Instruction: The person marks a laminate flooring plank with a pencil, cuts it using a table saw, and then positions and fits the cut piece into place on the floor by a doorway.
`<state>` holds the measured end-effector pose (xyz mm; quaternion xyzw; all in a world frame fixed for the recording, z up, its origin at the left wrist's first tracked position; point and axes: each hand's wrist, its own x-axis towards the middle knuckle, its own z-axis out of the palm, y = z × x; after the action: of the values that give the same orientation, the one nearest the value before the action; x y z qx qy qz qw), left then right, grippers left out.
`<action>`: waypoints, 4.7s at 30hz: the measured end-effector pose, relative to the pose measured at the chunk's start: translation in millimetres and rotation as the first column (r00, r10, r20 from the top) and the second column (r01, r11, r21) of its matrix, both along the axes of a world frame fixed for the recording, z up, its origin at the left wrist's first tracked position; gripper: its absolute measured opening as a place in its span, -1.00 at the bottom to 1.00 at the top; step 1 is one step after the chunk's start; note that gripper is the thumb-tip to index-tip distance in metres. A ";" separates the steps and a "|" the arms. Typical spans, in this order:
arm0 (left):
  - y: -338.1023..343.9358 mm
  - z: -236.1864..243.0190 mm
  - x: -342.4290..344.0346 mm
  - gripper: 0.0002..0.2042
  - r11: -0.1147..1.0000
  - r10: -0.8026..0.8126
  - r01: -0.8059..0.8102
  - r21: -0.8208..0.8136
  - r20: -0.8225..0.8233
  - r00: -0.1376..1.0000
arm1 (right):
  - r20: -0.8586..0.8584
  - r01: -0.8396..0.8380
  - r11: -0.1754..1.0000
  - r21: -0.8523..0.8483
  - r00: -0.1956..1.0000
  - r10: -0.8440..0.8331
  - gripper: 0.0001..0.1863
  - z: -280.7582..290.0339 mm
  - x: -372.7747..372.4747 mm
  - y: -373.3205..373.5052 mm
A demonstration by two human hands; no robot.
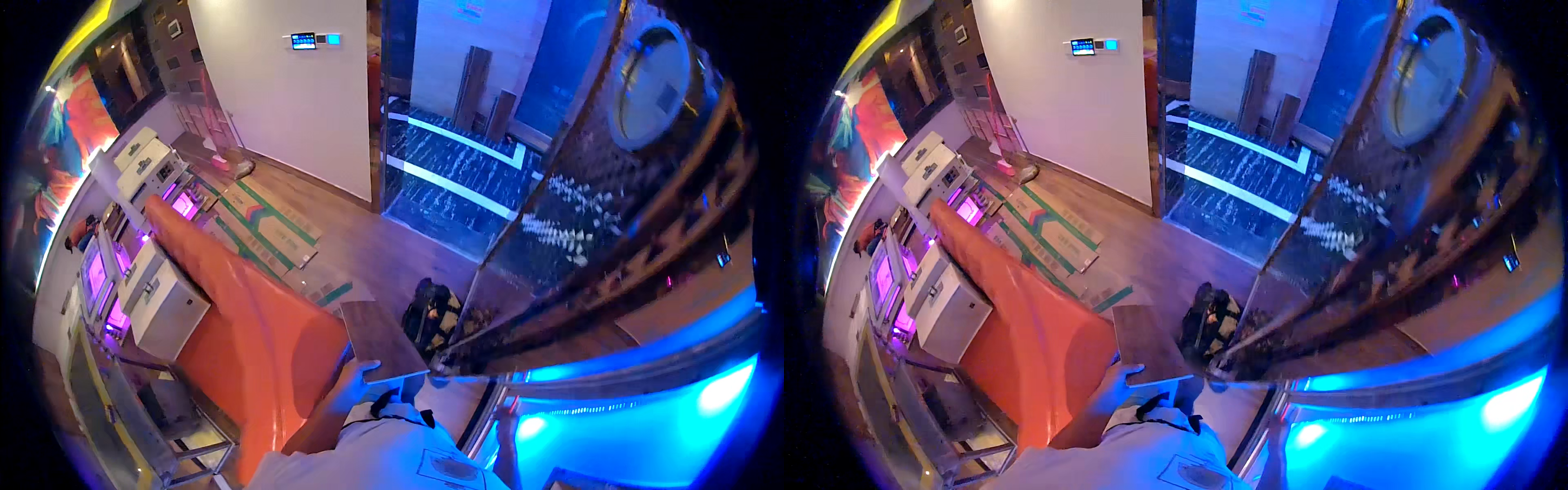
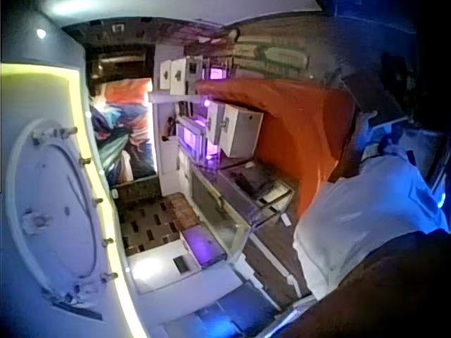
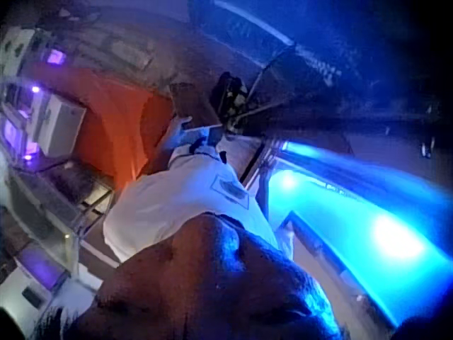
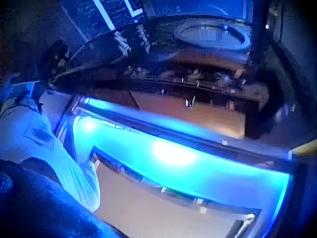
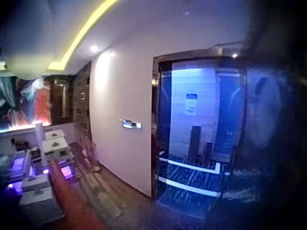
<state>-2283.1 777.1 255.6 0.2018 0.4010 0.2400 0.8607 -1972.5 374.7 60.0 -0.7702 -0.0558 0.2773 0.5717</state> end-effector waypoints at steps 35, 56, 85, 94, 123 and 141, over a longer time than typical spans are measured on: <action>595.6 -103.7 341.4 -0.72 0.912 -0.205 0.105 -0.396 -0.218 0.954 | -0.753 -0.183 0.983 -0.030 0.650 0.098 -0.64 -80.2 261.8 600.8; 864.6 -42.0 801.4 -0.36 0.798 -0.585 0.592 0.113 -0.093 0.806 | -0.509 0.428 0.873 -0.234 0.711 -0.485 -0.81 -66.7 540.4 828.2; 861.5 -45.3 1655.9 -0.48 0.327 -0.848 0.855 0.403 -0.274 0.453 | -0.173 0.608 0.623 -0.491 0.633 -0.754 -0.78 -78.9 1215.9 914.3; 742.4 -12.0 1865.4 -0.58 0.515 -0.630 0.641 0.568 -0.256 0.733 | -0.098 0.793 0.538 -0.285 0.534 -0.840 -0.81 -38.1 1391.6 718.6; 453.6 -237.7 2452.6 -0.56 0.659 -0.166 0.546 0.517 -0.609 0.776 | -0.391 0.224 0.838 -0.498 0.804 -0.447 -0.39 -135.6 2040.8 273.4; 468.6 -771.1 2697.8 -0.28 0.315 0.111 0.672 0.670 -0.729 0.675 | 0.669 -0.263 0.880 -0.395 0.575 0.472 -0.73 -541.7 2490.1 550.3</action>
<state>414.7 1245.7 -515.4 0.7852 0.4259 0.1599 0.4202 517.6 925.0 -481.7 -0.8513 -0.4098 0.0535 0.3232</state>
